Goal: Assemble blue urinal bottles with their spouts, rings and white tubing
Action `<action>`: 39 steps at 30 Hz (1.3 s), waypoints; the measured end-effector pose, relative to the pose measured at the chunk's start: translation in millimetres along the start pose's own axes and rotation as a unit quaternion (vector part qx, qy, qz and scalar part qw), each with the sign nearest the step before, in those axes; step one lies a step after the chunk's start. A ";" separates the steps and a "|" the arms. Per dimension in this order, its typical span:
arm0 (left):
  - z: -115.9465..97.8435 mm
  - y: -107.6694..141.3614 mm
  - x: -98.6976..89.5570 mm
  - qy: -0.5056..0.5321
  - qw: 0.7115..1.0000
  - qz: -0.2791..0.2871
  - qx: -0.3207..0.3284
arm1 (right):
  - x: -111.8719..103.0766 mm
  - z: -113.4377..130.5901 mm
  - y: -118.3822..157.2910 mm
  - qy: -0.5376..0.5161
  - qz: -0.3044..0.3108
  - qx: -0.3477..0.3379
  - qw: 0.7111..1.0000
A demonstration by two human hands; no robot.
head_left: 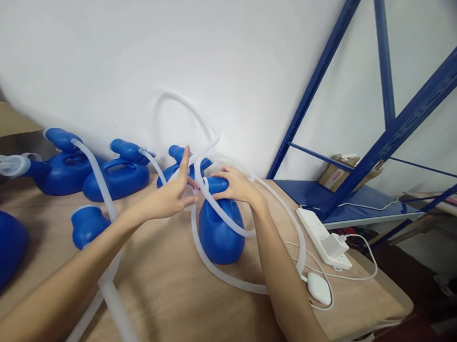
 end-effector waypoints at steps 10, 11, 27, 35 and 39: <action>-28.0 0.6 24.3 -0.079 0.871 -0.225 0.429 | -2.1 38.0 26.1 0.043 -0.038 -0.045 0.997; -29.3 0.4 26.9 -0.084 0.869 -0.216 0.438 | -1.8 37.4 25.6 0.037 -0.032 -0.047 0.998; -14.5 3.7 50.6 -0.018 0.897 -0.117 0.425 | -15.2 0.4 25.7 -0.072 -0.089 0.015 0.993; 14.4 -4.2 42.0 0.002 0.930 -0.150 0.335 | -5.3 21.8 21.5 -0.006 -0.097 0.008 0.995; 24.0 -5.5 42.6 0.024 0.955 -0.197 0.221 | -2.6 37.6 21.7 0.030 -0.089 0.014 0.996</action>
Point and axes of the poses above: each hand's wrist, its own y-axis away from the middle knuckle, its own x-axis out of the palm, z = x × y, the point moved 5 cm from there along -y, towards the middle knuckle, and after that the axes turned 15 degrees about -z, right-handed, at the moved point
